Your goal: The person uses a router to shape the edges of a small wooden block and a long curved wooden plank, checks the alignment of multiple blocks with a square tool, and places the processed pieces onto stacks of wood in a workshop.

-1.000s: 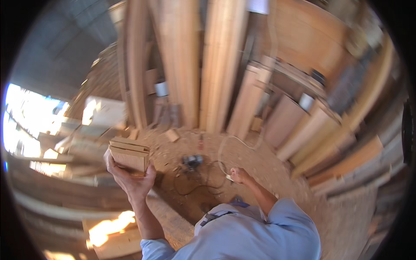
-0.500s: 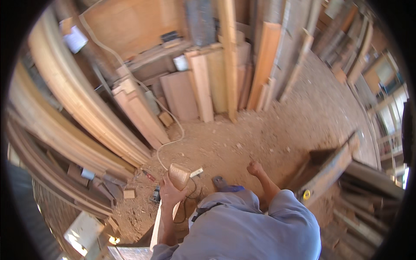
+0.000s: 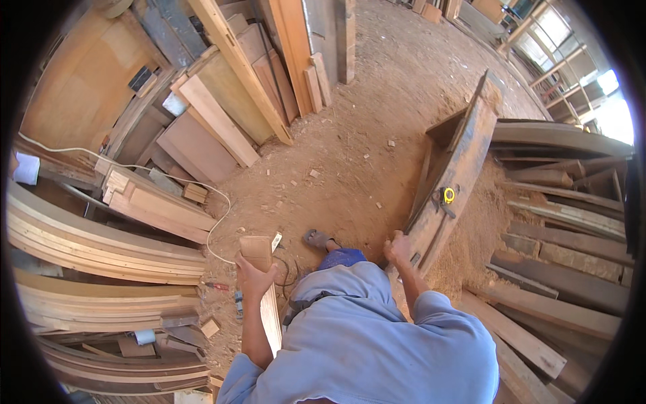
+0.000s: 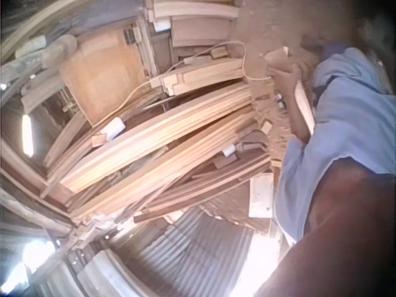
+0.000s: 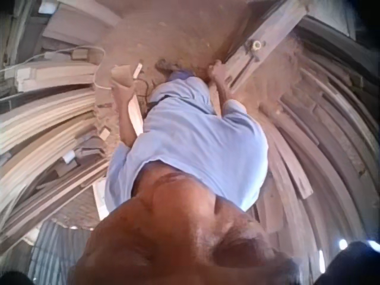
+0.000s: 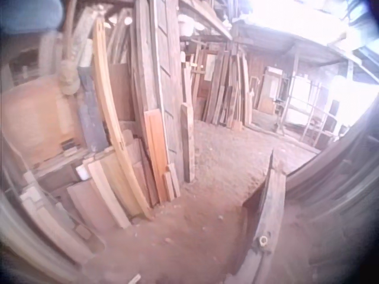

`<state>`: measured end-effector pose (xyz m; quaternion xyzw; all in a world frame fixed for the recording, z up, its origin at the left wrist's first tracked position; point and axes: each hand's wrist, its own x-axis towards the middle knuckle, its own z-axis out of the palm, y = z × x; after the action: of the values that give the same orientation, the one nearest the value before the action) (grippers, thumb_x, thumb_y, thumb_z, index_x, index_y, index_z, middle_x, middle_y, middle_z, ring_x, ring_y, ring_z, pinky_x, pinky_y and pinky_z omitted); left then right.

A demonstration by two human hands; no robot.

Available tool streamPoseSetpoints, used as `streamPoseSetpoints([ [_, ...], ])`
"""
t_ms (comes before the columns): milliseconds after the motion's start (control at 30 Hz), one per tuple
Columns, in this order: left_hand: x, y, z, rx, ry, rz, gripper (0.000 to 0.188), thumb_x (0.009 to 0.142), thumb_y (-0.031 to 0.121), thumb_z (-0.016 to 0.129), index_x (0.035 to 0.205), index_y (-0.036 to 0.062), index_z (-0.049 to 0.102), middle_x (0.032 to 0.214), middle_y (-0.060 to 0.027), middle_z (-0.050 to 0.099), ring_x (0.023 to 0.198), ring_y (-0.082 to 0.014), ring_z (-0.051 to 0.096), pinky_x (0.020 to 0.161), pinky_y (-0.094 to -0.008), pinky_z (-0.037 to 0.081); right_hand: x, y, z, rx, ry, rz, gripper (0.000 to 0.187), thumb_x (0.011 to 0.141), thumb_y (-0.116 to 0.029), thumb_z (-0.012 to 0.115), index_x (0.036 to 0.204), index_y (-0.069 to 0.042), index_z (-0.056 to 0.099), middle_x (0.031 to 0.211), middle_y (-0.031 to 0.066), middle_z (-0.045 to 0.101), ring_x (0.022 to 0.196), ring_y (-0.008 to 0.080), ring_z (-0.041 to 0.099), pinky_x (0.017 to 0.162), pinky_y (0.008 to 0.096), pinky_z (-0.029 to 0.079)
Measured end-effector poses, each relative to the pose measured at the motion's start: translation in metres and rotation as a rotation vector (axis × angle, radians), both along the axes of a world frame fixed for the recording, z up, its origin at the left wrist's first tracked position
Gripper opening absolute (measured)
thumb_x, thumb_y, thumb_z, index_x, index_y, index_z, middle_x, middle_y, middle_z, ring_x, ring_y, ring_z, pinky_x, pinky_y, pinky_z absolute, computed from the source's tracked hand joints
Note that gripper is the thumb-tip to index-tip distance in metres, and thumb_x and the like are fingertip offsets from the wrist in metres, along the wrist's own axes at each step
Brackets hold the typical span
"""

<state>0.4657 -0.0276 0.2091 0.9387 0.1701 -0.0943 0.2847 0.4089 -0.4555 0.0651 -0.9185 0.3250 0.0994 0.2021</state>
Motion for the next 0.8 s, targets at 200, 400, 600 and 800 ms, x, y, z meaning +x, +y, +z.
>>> streamPoseSetpoints([
  [200, -0.002, 0.004, -0.004, -0.008, -0.037, -0.004, 0.109, 0.068, 0.032, 0.086, 0.148, -0.0068, 0.023, 0.138, -0.0379, 0.046, 0.130, -0.0503, 0.047, 0.109, -0.0513, 0.040, -0.055, -0.071, 0.011, -0.159, 0.177, 0.017, 0.036, 0.086, -0.025, 0.064, 0.108, 0.004, 0.063, 0.107, 0.0313, 0.067, 0.102, 0.0464, 0.065, 0.087, 0.0509, 0.053],
  [400, -0.004, 0.009, 0.003, 0.019, -0.091, 0.031, 0.109, 0.068, 0.031, 0.086, 0.148, -0.0065, 0.022, 0.136, -0.0371, 0.048, 0.128, -0.0499, 0.049, 0.109, -0.0515, 0.040, -0.089, -0.058, -0.003, 0.090, 0.346, -0.187, 0.044, 0.088, -0.023, 0.063, 0.118, 0.008, 0.061, 0.118, 0.0310, 0.067, 0.116, 0.0440, 0.064, 0.097, 0.0480, 0.052],
  [600, -0.003, -0.001, 0.013, 0.008, -0.008, 0.054, 0.108, 0.067, 0.032, 0.086, 0.147, -0.0059, 0.024, 0.138, -0.0358, 0.046, 0.129, -0.0492, 0.049, 0.110, -0.0514, 0.040, -0.108, -0.069, -0.064, 0.133, 0.227, -0.431, 0.051, 0.085, -0.029, 0.065, 0.114, 0.013, 0.062, 0.118, 0.0346, 0.066, 0.119, 0.0420, 0.063, 0.100, 0.0450, 0.051],
  [800, -0.009, 0.003, 0.016, -0.007, -0.007, 0.086, 0.110, 0.067, 0.034, 0.087, 0.148, -0.0048, 0.025, 0.140, -0.0337, 0.046, 0.131, -0.0481, 0.048, 0.111, -0.0505, 0.040, -0.098, -0.057, -0.064, 0.217, 0.227, -0.103, 0.041, 0.086, -0.030, 0.063, 0.095, 0.009, 0.068, 0.092, 0.0304, 0.068, 0.093, 0.0408, 0.067, 0.079, 0.0463, 0.054],
])
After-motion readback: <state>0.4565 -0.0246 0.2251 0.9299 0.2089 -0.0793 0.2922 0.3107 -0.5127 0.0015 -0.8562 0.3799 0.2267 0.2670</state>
